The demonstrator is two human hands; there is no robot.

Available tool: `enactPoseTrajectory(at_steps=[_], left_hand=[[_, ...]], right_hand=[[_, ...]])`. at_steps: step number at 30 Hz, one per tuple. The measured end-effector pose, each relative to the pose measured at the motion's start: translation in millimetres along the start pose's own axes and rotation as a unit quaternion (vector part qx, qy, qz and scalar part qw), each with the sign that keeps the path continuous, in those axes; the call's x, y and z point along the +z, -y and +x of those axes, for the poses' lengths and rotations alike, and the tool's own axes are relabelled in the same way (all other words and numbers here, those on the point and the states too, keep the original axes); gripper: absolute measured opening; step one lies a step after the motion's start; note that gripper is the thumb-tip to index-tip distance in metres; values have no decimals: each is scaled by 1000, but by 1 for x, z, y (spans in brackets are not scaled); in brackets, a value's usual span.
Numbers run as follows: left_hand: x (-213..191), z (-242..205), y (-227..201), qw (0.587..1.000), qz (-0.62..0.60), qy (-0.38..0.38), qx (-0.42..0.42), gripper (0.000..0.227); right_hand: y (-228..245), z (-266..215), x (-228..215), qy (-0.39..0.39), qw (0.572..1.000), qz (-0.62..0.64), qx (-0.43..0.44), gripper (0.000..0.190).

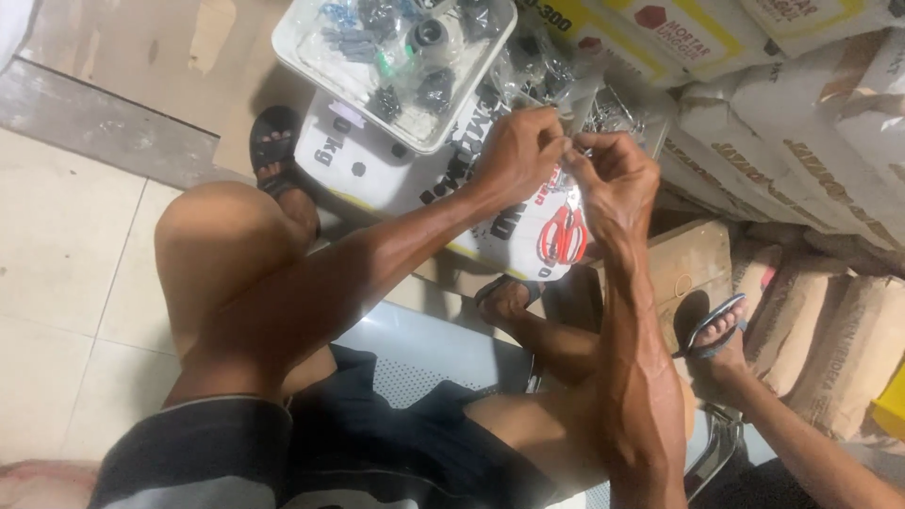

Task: Assembling small metal bolts and nuts by threading them together manually.

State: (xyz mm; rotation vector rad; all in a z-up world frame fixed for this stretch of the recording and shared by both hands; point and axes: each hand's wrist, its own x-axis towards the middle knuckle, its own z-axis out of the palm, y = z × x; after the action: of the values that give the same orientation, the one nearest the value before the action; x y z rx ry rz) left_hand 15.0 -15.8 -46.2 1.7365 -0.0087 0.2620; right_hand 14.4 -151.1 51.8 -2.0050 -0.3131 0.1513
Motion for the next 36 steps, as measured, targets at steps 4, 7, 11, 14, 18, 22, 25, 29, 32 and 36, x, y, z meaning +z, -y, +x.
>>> enactPoseTrajectory(at_steps=[4,7,11,14,18,22,25,29,32,36], left_hand=[[15,-6,24,1000,5,-2,-29,14],[21,-6,42,993,-19,40,-112,12],[7,-18,23,988,77,55,-126,6],[8,-36,50,970,191,65,-139,9],[18,-43,92,937,258,117,-204,16],[15,-33,87,931,219,97,-274,15],[8,-27,69,937,198,74,-277,16],[-8,-28,48,945,175,72,-268,23],[-16,-25,31,952,153,63,-256,30],[-32,-26,0,968,83,54,-232,32]], right_hand=[[-12,-6,0,13,999,-25,22,18],[-16,-5,-3,40,998,-30,28,17],[-30,-5,4,11,996,-37,76,12],[-106,-7,-8,-43,984,-153,84,3],[-104,-9,15,-13,921,-362,140,13],[-119,-10,21,49,910,-386,144,22],[-169,-5,22,97,869,-459,159,26],[-178,10,41,89,911,-391,94,23],[-192,15,53,132,908,-388,83,24],[-209,11,66,108,905,-411,16,18]])
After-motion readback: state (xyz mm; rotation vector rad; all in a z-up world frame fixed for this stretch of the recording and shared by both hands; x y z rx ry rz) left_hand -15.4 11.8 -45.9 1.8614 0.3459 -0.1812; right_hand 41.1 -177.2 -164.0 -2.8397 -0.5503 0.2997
